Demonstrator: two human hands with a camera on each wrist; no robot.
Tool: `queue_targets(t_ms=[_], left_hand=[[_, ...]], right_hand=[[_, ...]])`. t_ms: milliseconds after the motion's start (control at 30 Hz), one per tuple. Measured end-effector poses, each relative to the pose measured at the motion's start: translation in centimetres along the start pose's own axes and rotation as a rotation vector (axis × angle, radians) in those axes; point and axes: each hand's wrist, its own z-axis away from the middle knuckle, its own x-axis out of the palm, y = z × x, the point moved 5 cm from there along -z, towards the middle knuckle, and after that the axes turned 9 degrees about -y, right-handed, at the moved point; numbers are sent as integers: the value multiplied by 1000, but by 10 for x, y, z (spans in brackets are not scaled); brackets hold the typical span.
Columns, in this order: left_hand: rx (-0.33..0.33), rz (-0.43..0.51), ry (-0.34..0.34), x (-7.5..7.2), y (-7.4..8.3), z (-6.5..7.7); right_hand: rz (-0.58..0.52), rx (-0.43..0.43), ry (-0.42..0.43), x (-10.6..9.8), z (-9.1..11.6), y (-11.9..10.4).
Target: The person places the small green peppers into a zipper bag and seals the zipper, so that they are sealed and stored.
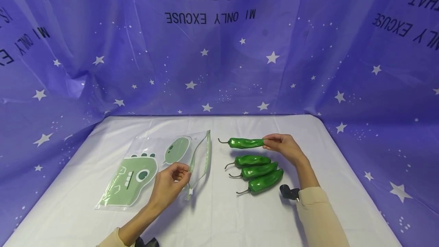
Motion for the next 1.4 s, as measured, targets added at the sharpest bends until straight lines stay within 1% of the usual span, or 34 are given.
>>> queue_targets(t_ms=[100, 200, 467, 833, 1067, 1200, 1400], left_hand=[[-3, 1, -7, 1, 2, -2], [-10, 6, -15, 2, 3, -3], [-2, 4, -24, 4, 5, -5], [21, 5, -47, 9, 4, -3], [50, 5, -58, 12, 6, -4], [62, 5, -65, 13, 8, -4], [76, 10, -75, 16, 8, -4]], right_hand=[[11, -31, -15, 5, -5, -12], [14, -44, -26, 10, -8, -22], [29, -54, -30, 21, -13, -37], [-4, -63, -46, 36, -24, -37], [-38, -88, -68, 52, -32, -42], [-60, -118, -56, 61, -35, -44], [-91, -176, -12, 72, -40, -46]])
